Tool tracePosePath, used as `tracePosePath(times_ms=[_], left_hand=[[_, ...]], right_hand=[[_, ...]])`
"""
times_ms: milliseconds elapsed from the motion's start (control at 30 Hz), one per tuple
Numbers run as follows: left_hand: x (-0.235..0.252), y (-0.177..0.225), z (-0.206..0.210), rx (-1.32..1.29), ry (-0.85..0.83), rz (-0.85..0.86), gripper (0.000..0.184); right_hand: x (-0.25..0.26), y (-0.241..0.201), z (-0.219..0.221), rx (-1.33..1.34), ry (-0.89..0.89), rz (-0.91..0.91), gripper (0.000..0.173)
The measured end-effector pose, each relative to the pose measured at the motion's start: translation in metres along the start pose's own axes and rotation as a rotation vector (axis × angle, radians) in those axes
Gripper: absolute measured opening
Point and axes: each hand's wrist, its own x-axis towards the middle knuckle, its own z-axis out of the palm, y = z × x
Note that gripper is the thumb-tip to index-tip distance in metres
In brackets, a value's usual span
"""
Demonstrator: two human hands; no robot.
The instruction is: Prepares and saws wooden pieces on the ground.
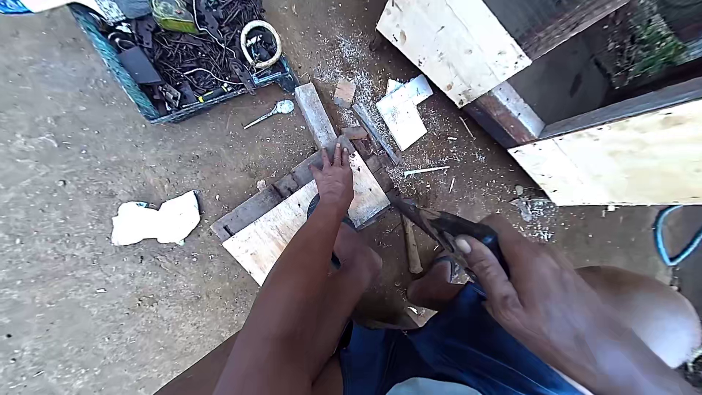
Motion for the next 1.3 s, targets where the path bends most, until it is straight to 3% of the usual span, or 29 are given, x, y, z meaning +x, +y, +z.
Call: tracePosePath(times_ms=[133, 233, 400, 533, 667, 800, 933, 1067, 1200, 1300], left_hand=[[0.001, 0.003, 0.004, 0.017, -0.003, -0.012, 0.117], [-0.002, 0.001, 0.002, 0.017, 0.013, 0.004, 0.112], [0.000, 0.004, 0.010, 0.031, -0.005, -0.024, 0.106], [0.003, 0.002, 0.003, 0.048, 0.006, -0.012, 0.113], [0.008, 0.000, 0.000, 0.055, -0.007, -0.028, 0.116], [0.005, 0.001, 0.000, 0.073, 0.010, -0.011, 0.117], [0.007, -0.001, -0.001, 0.040, 0.014, -0.012, 0.118], [0.004, 0.002, 0.000, 0.068, 0.009, -0.006, 0.121], [0.005, 0.001, -0.003, 0.035, 0.017, -0.002, 0.119], [0.000, 0.002, 0.002, 0.068, -0.013, -0.002, 0.123]], right_hand=[[0.014, -0.001, -0.001, -0.024, 0.002, 0.030, 0.049], [0.038, -0.002, 0.002, 0.006, -0.131, 0.104, 0.054], [0.025, -0.009, -0.019, -0.045, -0.124, 0.047, 0.052], [0.052, -0.011, -0.005, 0.015, -0.196, 0.110, 0.050], [0.036, -0.012, -0.040, 0.012, -0.156, -0.003, 0.048], [0.054, -0.020, -0.016, -0.014, -0.244, 0.113, 0.051], [0.038, -0.010, -0.040, 0.030, -0.198, 0.077, 0.051], [0.052, -0.016, -0.014, 0.064, -0.262, 0.179, 0.049], [0.042, -0.012, -0.040, 0.010, -0.236, 0.074, 0.049], [0.050, -0.018, -0.027, 0.024, -0.270, 0.145, 0.049]])
